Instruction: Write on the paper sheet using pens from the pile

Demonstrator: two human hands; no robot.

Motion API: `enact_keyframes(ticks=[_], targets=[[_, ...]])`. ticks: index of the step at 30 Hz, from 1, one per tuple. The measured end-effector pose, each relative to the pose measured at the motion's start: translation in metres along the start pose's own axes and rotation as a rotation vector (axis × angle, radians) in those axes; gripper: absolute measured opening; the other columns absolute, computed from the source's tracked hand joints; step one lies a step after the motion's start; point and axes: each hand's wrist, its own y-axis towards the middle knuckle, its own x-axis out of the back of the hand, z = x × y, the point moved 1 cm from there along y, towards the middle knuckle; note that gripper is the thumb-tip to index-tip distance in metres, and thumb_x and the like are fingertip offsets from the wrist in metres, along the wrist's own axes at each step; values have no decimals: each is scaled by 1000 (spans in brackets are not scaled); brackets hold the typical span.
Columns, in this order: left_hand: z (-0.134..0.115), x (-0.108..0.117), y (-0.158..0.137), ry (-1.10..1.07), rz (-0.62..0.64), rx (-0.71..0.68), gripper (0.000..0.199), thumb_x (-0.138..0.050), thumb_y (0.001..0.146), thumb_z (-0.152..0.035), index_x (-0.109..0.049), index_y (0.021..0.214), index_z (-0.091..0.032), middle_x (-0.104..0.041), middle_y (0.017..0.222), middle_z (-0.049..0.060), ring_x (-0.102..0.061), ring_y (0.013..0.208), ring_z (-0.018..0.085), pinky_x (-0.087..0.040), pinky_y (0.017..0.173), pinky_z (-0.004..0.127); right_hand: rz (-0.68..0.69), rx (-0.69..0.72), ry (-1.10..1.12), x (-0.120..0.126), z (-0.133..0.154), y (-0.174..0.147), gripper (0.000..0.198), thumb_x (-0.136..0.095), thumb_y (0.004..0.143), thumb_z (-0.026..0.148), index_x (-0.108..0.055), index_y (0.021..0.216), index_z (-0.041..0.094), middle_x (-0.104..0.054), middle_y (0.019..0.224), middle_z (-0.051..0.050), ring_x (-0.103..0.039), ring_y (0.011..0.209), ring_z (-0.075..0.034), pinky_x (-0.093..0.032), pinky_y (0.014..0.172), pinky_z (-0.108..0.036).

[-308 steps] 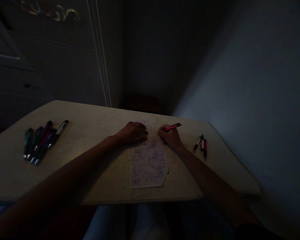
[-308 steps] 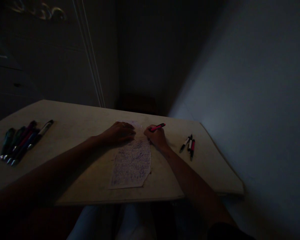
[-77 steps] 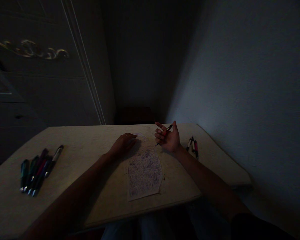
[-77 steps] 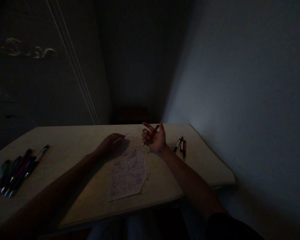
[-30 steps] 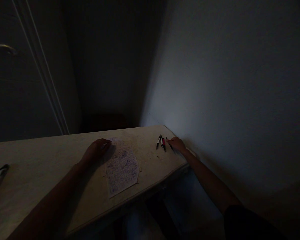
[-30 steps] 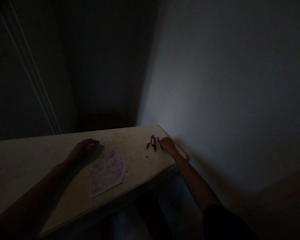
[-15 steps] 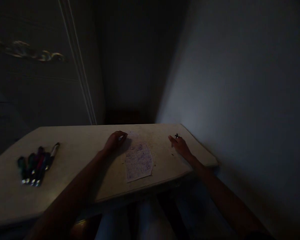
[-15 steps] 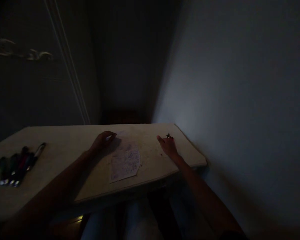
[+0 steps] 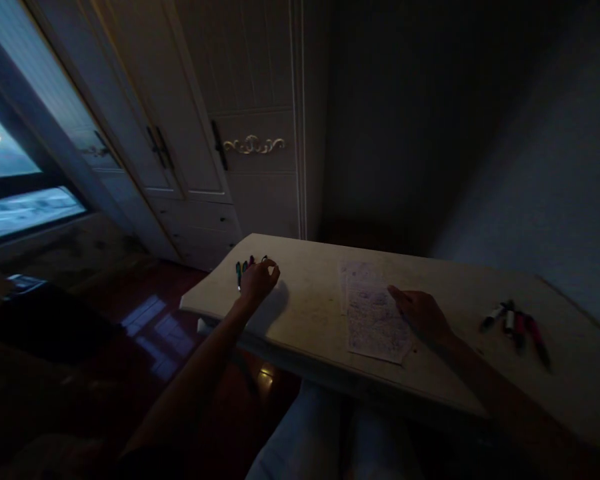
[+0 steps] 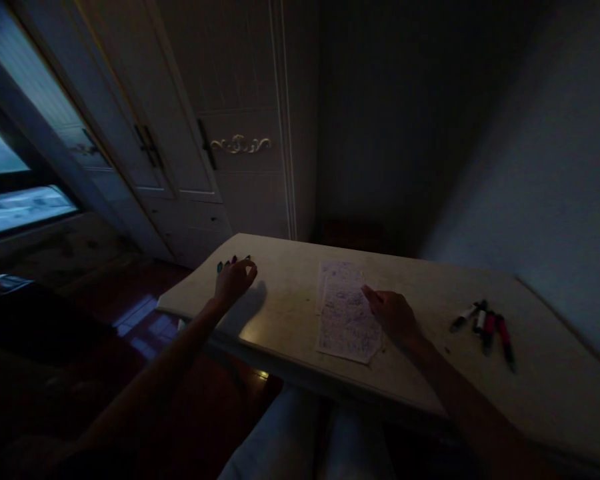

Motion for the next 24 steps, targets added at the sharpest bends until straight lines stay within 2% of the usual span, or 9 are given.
enact_keyframes(ticks=[3, 7, 12, 17, 21, 24], targets=[[31, 15, -4, 155, 92, 100, 37, -53, 89, -47, -70, 112, -23, -74, 101, 13, -69, 93, 28, -49, 75, 34, 12, 38, -63, -2, -4, -2, 66, -35, 84, 73, -50, 45, 22, -54, 46, -4, -53, 46, -18, -33, 50, -29], [49, 24, -12, 273, 210, 105, 42, -54, 86, -58, -73, 106, -25, -73, 100, 13, -69, 94, 30, -50, 75, 34, 16, 77, -33, -3, -9, -5, 62, -38, 85, 70, -50, 47, 22, -54, 46, -4, -53, 46, -18, -33, 50, -29], [47, 25, -15, 377, 234, 90, 45, -49, 88, -57, -74, 106, -24, -73, 101, 14, -69, 96, 30, -52, 78, 36, 22, 91, 22, -1, -11, -6, 62, -37, 86, 68, -46, 46, 22, -52, 45, -3, -52, 45, -17, -34, 50, -29], [40, 21, -12, 441, 260, 78, 39, -48, 91, -42, -74, 105, -18, -71, 105, 18, -68, 99, 30, -51, 82, 36, 42, 104, 50, 0, -14, -4, 63, -38, 85, 70, -52, 47, 22, -56, 46, -4, -55, 46, -19, -37, 50, -29], [34, 19, -10, 480, 238, 24, 36, -46, 91, -31, -75, 99, -12, -71, 101, 23, -69, 98, 31, -50, 82, 37, 40, 114, 73, -1, -15, -3, 65, -37, 83, 74, -54, 46, 22, -59, 48, -6, -56, 46, -20, -38, 50, -30], [34, 19, -9, 456, 212, 2, 34, -46, 90, -29, -76, 93, -12, -72, 97, 22, -70, 95, 32, -50, 79, 38, 40, 111, 74, -1, -14, -2, 65, -37, 83, 73, -52, 45, 23, -58, 47, -6, -56, 45, -20, -37, 51, -31]])
